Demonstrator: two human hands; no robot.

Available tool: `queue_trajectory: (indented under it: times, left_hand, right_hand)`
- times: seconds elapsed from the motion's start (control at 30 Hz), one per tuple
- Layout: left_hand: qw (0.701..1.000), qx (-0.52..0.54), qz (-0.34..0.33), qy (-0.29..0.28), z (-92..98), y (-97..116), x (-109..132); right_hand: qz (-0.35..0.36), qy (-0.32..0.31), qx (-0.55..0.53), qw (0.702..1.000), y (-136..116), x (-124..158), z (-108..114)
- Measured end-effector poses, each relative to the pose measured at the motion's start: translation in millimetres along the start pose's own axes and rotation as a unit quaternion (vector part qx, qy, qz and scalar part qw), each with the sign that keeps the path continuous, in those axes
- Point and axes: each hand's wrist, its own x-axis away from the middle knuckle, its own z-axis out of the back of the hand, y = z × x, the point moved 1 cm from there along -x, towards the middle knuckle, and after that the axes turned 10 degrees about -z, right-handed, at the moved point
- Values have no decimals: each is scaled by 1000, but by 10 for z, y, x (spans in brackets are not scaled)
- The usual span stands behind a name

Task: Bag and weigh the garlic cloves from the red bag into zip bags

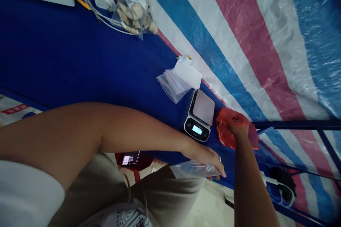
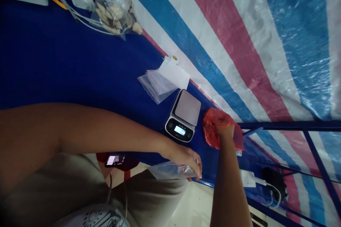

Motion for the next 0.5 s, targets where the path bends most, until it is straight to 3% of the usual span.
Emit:
queue_trajectory:
  times: [0.13,0.37,0.5]
  left_hand:
    - [1000,17,-3,-7,34,-41,-22]
    - [1000,27,-4,1,53,-74,-49]
    - [1000,28,-3,6,47,-58,-28]
  right_hand:
    - [-33,18,12,999,31,60,86]
    - [-20,18,-14,1000,102,243,226]
    - [-40,-6,-11,999,100,351,332]
